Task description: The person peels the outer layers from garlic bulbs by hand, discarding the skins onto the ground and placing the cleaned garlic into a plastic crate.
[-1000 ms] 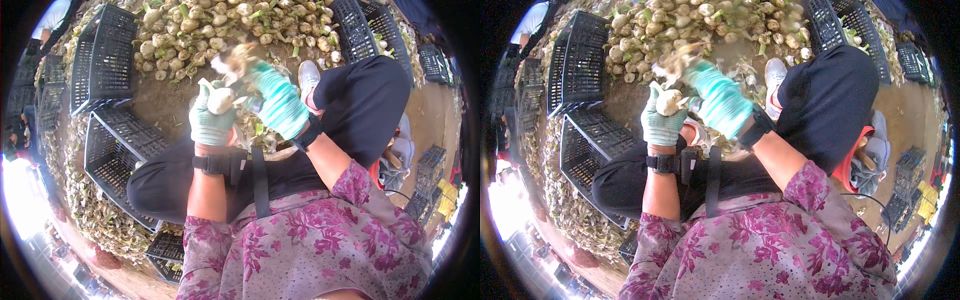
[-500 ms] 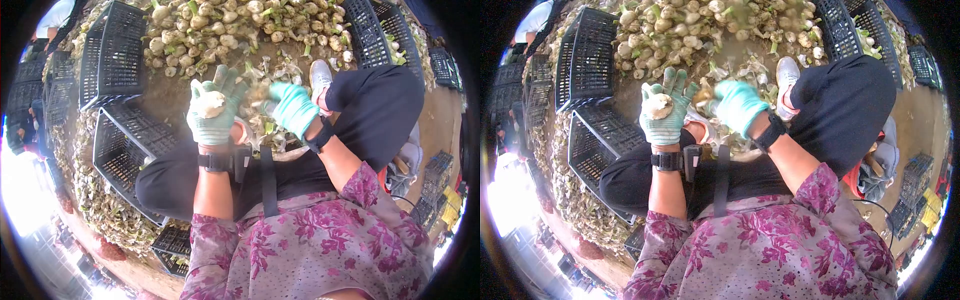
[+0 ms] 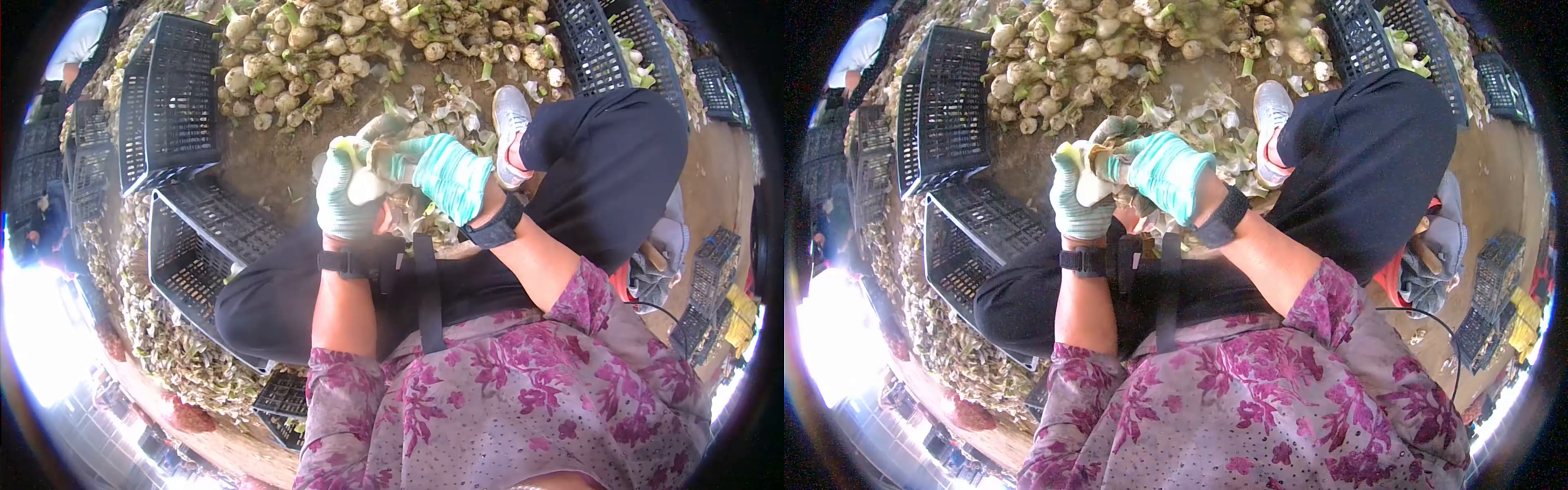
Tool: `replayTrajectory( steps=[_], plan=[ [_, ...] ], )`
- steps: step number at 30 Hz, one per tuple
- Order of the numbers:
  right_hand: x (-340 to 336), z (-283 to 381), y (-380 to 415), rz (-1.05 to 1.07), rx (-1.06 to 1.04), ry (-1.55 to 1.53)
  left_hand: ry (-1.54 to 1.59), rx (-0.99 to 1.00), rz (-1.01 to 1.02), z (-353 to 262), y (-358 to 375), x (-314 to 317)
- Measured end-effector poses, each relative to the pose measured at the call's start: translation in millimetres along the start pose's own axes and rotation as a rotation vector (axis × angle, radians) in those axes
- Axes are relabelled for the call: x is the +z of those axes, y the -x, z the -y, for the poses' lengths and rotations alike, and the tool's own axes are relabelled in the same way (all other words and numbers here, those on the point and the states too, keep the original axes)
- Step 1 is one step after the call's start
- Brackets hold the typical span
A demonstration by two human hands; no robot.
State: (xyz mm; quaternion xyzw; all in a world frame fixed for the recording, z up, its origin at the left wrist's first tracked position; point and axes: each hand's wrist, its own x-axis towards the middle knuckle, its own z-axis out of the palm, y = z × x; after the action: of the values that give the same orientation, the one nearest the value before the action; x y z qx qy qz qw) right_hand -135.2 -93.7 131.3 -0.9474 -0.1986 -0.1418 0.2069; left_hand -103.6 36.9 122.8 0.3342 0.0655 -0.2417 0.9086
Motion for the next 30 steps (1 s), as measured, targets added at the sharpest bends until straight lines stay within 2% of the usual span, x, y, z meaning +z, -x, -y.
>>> replayTrajectory(
  steps=[1, 3, 7, 10, 13, 14, 15, 16, 18, 19, 20, 22, 23, 24, 25, 26, 27, 28, 29, 30],
  plan=[
    [-1.1, 0.3, -0.7, 0.001, -0.001, 0.001, -0.029, 0.048, 0.017, -0.5, 1.5, 1.5],
    [-12.2, 5.8, -9.7, 0.192, 0.532, -0.881, 0.013, 0.047, 0.059, 0.3, 1.1, -3.5],
    [-8.9, 6.7, -7.7, 0.275, 0.529, -0.927, 0.068, 0.061, 0.133, 3.6, -0.4, -23.1],
    [-7.0, 9.0, -5.4, 0.173, 0.448, -0.935, 0.088, 0.141, 0.086, 3.8, 1.3, -8.9],
    [-8.2, 8.8, -5.5, 0.278, 0.563, -1.001, 0.078, 0.108, 0.167, 1.7, -0.6, -21.5],
    [-8.8, 9.3, -3.9, 0.2, 0.427, -0.806, 0.078, 0.11, 0.173, 3.1, -0.2, -23.9],
    [-8.7, 9.5, -2.7, 0.122, 0.289, -0.611, 0.107, 0.115, 0.072, 3.4, 0.8, -26.0],
    [-1.0, 6.7, 3.6, 0.115, 0.281, -0.609, 0.134, 0.122, -0.03, 2.2, 0.9, -28.2],
    [5.7, 7.7, 8.9, 0.178, 0.526, -0.665, 0.217, 0.135, 0.01, -7.5, 0.0, -11.8],
    [1.4, 6.1, 15.6, 0.276, 0.971, -1.172, 0.349, 0.157, 0.033, -11.5, -2.1, -10.1],
    [-10.9, 10.2, 9.7, 0.28, 1.106, -1.21, 0.481, 0.179, 0.054, -14.8, -3.4, -10.3],
    [23.5, -13.0, 29.7, 0.237, 0.516, -0.758, 0.43, 0.146, 0.123, -18.1, -5.0, -18.1],
    [0.3, 3.9, 5.7, 0.211, 0.821, -0.899, 0.475, 0.145, 0.103, -15.1, -6.6, -24.8],
    [-3.1, 10.2, 1.9, 0.207, 0.821, -0.899, 0.522, 0.139, 0.085, -15.9, -7.5, -17.5],
    [-5.8, 13.6, 0.7, 0.07, 0.593, -0.693, 0.413, 0.134, -0.156, -13.3, -6.4, -8.0],
    [-9.4, 15.8, -2.2, -0.062, 0.365, -0.478, 0.414, 0.132, -0.147, -9.9, -4.1, -6.7],
    [-14.9, 17.8, -9.9, 0.112, 0.518, -0.641, 0.184, 0.051, -0.164, -6.3, -2.6, -8.7],
    [-3.9, 16.1, -9.3, 0.055, 0.415, -0.58, -0.047, -0.024, -0.183, -1.7, -3.1, -12.8],
    [-1.5, 15.1, -12.9, 0.089, 0.574, -0.804, 0.048, -0.063, -0.174, 14.3, -6.5, -20.9],
    [1.4, 13.0, -17.4, 0.126, 0.731, -1.029, -0.021, -0.063, -0.066, 18.8, -11.8, -19.3]
  ],
)
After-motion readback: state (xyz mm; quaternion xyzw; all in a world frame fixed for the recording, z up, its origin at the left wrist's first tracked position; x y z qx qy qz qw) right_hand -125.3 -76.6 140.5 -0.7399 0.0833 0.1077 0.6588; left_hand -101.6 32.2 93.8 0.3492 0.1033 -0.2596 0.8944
